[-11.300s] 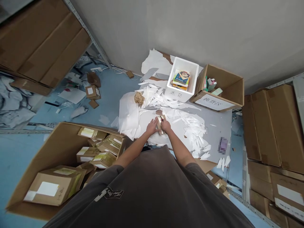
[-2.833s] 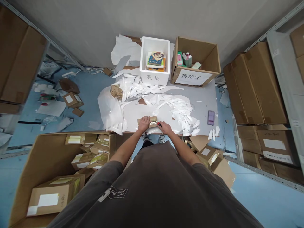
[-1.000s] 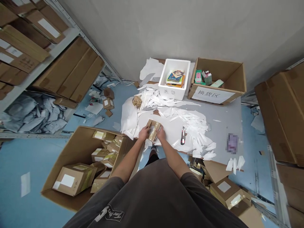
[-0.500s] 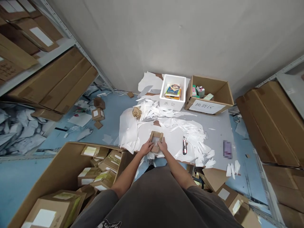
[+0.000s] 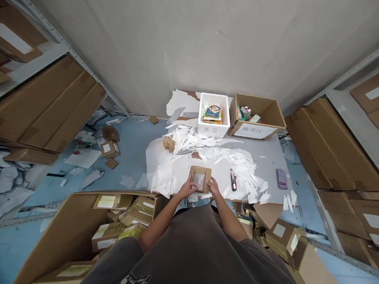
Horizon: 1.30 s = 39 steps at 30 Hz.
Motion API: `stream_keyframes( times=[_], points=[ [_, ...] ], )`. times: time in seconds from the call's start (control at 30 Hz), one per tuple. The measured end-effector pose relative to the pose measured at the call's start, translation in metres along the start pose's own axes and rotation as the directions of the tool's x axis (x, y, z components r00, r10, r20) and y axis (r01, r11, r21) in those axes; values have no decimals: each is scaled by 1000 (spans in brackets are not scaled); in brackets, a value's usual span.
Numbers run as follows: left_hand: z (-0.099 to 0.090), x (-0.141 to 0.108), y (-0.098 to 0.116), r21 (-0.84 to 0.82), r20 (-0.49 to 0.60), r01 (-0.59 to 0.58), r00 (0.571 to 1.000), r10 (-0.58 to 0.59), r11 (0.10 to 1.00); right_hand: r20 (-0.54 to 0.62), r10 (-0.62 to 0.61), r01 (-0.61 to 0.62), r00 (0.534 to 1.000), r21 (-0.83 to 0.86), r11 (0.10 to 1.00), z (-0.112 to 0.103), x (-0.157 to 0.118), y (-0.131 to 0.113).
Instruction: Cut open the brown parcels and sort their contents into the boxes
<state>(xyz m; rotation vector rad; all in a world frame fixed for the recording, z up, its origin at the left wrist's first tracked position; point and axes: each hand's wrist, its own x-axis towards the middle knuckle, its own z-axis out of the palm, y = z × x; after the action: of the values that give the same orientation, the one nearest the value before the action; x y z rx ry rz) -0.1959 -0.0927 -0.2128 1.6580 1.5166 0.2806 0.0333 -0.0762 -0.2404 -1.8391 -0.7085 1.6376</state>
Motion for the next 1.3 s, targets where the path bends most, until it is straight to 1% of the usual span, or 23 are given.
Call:
stream_keyframes(
  times=[0.07, 0.13, 0.2, 0.23, 0.27, 0.33, 0.37, 0.4, 0.43, 0.5, 0.53, 0.57, 0.63, 0.7, 0.77, 0.8, 0.87, 0.93, 0.97, 1.03, 1.17, 1.23, 1.3],
  points=[
    [-5, -4, -8, -5, 67, -79, 995, 79, 997, -34, -52, 47, 998, -117, 992, 2, -2, -5],
    [-5, -7, -14, 23, 82, -118, 990, 115, 993, -94, -131, 100, 987, -278, 955, 2, -3, -14],
    [0, -9, -16, 62, 32, -115, 993, 113, 991, -144, -255, 151, 956, -503, 851, 1, -4, -27],
    [4, -11, -16, 80, 1, -109, 994, 109, 991, -137, -337, 183, 931, -625, 759, 2, -6, -34],
    [9, -13, -15, 97, -26, -104, 994, 107, 990, -98, -423, 220, 901, -737, 639, 4, -8, -42],
    [18, -18, -14, 136, -72, -100, 991, 110, 986, 78, -537, 317, 840, -873, 369, 14, -12, -56],
    [22, -21, -14, 158, -93, -103, 989, 118, 982, 197, -534, 381, 823, -888, 259, 21, -14, -62],
    [25, -23, -15, 181, -111, -110, 985, 131, 977, 311, -490, 447, 814, -875, 187, 29, -15, -67],
    [27, -25, -16, 204, -128, -118, 981, 146, 972, 410, -424, 510, 808, -846, 154, 38, -15, -69],
    [29, -27, -19, 240, -149, -134, 974, 173, 961, 519, -301, 579, 800, -800, 159, 52, -14, -70],
    [29, -27, -21, 253, -152, -141, 971, 183, 957, 520, -280, 575, 807, -800, 173, 57, -12, -69],
    [28, -26, -23, 262, -151, -148, 970, 192, 954, 489, -293, 551, 822, -813, 189, 60, -10, -66],
    [27, -24, -26, 272, -146, -158, 968, 203, 949, 398, -373, 498, 838, -837, 226, 61, -6, -62],
    [28, -22, -27, 270, -140, -159, 969, 202, 950, 364, -448, 507, 817, -823, 256, 60, -2, -61],
    [29, -23, -26, 262, -146, -139, 972, 182, 955, 403, -450, 550, 797, -792, 265, 60, 0, -64],
    [30, -24, -25, 257, -154, -127, 973, 170, 958, 432, -413, 560, 801, -785, 264, 61, 1, -67],
    [31, -27, -23, 244, -169, -104, 974, 148, 964, 468, -290, 540, 835, -801, 260, 66, 2, -71],
    [31, -30, -20, 229, -170, -83, 978, 124, 970, 472, -187, 506, 862, -824, 253, 70, 1, -69],
    [30, -30, -19, 222, -165, -75, 980, 113, 972, 467, -168, 496, 868, -830, 255, 72, 1, -66],
    [29, -28, -16, 213, -152, -68, 983, 101, 975, 465, -214, 509, 859, -818, 268, 72, -2, -55],
    [28, -20, -13, 219, -138, -60, 986, 92, 974, 457, -395, 580, 797, -761, 290, 65, -3, -38],
    [28, -16, -12, 212, -125, -70, 987, 98, 975, 426, -421, 567, 801, -766, 303, 61, 3, -43],
    [28, -15, -12, 196, -115, -80, 988, 103, 977, 393, -413, 532, 822, -788, 308, 60, 13, -55]
  ],
)
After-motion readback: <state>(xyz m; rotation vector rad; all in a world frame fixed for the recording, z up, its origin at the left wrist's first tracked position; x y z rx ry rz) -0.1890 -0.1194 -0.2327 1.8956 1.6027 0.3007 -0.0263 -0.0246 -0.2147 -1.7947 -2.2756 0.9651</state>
